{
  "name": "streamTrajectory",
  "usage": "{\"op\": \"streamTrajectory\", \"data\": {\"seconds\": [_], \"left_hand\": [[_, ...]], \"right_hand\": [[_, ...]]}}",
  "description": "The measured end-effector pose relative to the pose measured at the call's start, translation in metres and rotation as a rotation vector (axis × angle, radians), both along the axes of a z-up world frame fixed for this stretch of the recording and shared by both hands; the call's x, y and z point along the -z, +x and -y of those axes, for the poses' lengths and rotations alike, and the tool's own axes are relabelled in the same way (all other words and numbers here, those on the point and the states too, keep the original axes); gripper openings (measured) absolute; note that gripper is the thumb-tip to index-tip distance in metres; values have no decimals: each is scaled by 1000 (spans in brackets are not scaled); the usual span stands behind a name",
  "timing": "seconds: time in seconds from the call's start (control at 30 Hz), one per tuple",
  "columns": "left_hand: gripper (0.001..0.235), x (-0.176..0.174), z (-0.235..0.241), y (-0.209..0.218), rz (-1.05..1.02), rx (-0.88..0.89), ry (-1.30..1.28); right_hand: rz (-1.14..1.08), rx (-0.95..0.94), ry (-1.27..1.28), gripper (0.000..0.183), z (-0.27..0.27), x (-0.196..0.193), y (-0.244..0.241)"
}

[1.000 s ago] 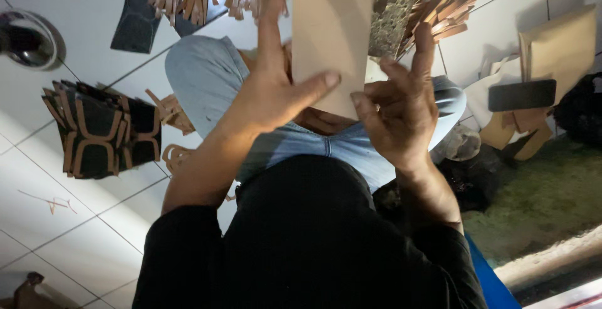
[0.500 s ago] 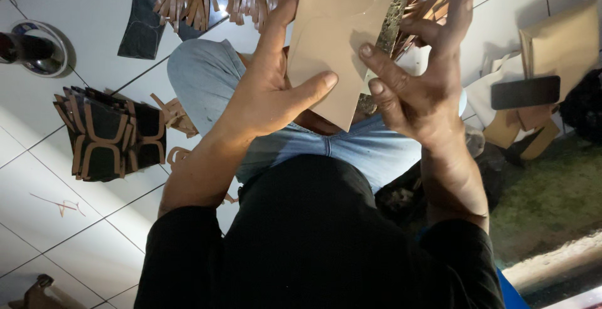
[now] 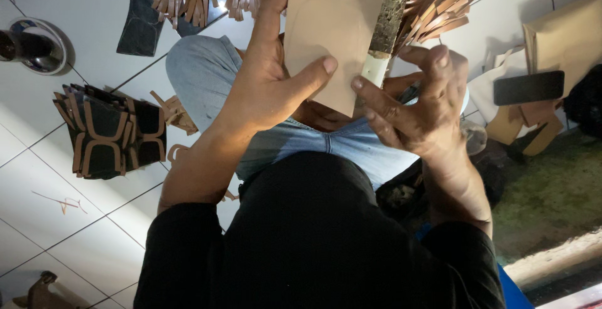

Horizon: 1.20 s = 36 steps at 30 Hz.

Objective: The person sits on the floor and assembles small craft parts by applying glue to flat pieces and attaching curved inserts. They handle multiple flat and curved components, pressing them together and setting finished units aside.

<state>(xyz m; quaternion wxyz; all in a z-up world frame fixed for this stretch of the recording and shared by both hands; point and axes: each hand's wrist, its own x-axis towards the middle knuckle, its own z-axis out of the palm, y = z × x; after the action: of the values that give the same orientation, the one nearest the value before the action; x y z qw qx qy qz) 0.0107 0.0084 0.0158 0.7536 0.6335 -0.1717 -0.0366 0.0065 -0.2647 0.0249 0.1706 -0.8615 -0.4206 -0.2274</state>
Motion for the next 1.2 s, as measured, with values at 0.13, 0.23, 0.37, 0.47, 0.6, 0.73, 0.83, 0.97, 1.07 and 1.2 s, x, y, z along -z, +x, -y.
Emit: {"op": "streamTrajectory", "data": {"seconds": [0.13,0.23,0.37,0.47,0.6,0.73,0.83,0.97,1.07,1.2], "left_hand": [[73,-4,1,2,25,-13,18],[72,-7,2,2,-46,-2,-35],[74,-9,3,3,-197,8,-99],[73,-3,1,6,-136,-35,-40],[64,15,3,3,-57,-187,-7],[54,43,19,-4,-266,-267,-388],[57,64,38,-11,-370,-275,-514],[68,71,14,-12,-328,-122,-794],[69,61,-43,-5,-317,2,-746],[72,62,-63,-6,-409,465,-245]], "right_hand": [[10,35,-41,30,-2,-7,-12],[5,-2,-36,36,-4,-9,-13],[11,39,-90,33,-8,-6,-21],[0,56,-117,32,-9,4,-26],[-108,18,86,38,-10,23,-21],[-837,27,896,71,-36,46,-26],[-1178,71,1182,90,-54,66,-22],[-973,-105,1202,78,-40,68,12],[-1105,-124,1140,85,-1,45,51],[-1201,-75,897,96,20,21,68]]}}
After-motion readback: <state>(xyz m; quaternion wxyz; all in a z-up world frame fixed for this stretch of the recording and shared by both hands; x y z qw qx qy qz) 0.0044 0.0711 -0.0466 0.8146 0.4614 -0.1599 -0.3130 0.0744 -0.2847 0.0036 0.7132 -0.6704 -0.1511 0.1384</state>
